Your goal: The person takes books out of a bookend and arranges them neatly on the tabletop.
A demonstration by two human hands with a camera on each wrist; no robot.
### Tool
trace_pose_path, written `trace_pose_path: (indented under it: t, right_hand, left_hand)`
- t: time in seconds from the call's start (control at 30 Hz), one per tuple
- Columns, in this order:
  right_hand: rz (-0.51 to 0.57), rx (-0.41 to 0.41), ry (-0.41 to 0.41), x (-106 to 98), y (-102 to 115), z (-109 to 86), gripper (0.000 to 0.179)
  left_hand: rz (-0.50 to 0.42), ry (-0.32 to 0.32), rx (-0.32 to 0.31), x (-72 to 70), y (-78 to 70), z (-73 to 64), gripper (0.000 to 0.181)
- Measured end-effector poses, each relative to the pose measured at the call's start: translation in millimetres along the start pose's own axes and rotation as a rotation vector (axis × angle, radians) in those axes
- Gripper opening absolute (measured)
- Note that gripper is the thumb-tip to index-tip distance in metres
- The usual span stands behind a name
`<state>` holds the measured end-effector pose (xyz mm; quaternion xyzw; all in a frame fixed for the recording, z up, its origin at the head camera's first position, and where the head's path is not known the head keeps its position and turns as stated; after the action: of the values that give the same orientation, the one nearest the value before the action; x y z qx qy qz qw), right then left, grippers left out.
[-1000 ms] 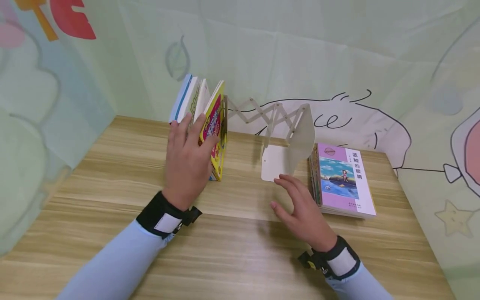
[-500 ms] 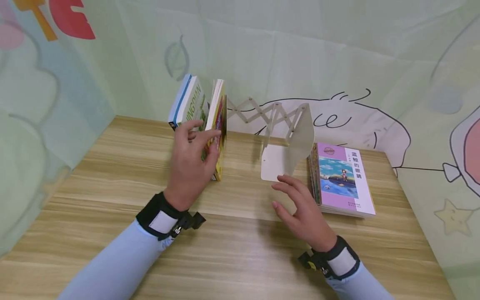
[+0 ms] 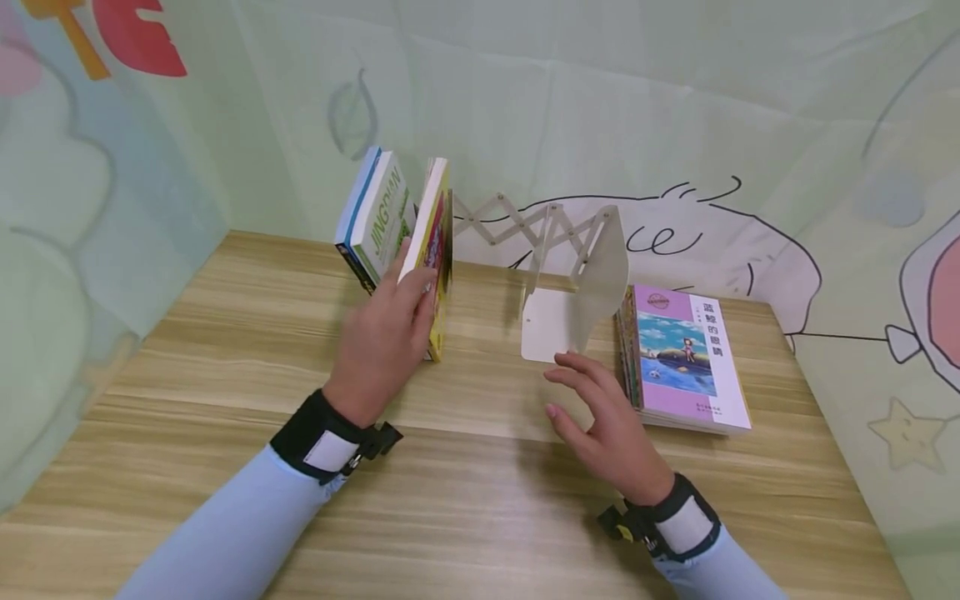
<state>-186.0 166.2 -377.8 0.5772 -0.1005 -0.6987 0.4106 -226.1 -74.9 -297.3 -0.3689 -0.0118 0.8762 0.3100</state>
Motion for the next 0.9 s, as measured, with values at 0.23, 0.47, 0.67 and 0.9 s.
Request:
trace_pose_path:
  t: [0.23, 0.47, 0.67, 0.9]
  right_hand:
    - [-0.027, 0.010, 0.021, 1.8, -2.4, 0.4, 0.042]
    - [-0.037, 0.019, 0.027, 1.1, -5.3, -0.3, 0.045]
    - [-0.035, 0.019, 0.024, -0.1, -7.8, -2.1, 0.046]
    - [-0.038, 0.023, 0.015, -3.3, -11.5, -5.0, 0.048]
  left_hand:
    - [-0.047, -0.088, 0.007, -9.4, 3.8, -9.2, 0.023]
    - [-0.098, -0.134, -0.001, -28.9, -5.2, -10.3, 0.021]
    - [-0.121, -0.153, 0.011, -51.6, -17.7, -12.8, 0.019]
    - [-0.088, -0.249, 0.089, -81.8, -40.0, -22.8, 0.013]
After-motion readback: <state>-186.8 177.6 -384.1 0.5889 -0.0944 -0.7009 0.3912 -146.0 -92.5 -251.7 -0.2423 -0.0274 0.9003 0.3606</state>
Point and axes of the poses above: each hand's wrist, its own z-axis towards the middle knuckle, its own x-axis out of the palm, y = z × x, the point moved 9 cm from there along z, towards the middle knuckle, and after that the axes turned 3 degrees about x, right-handed, at the moved point
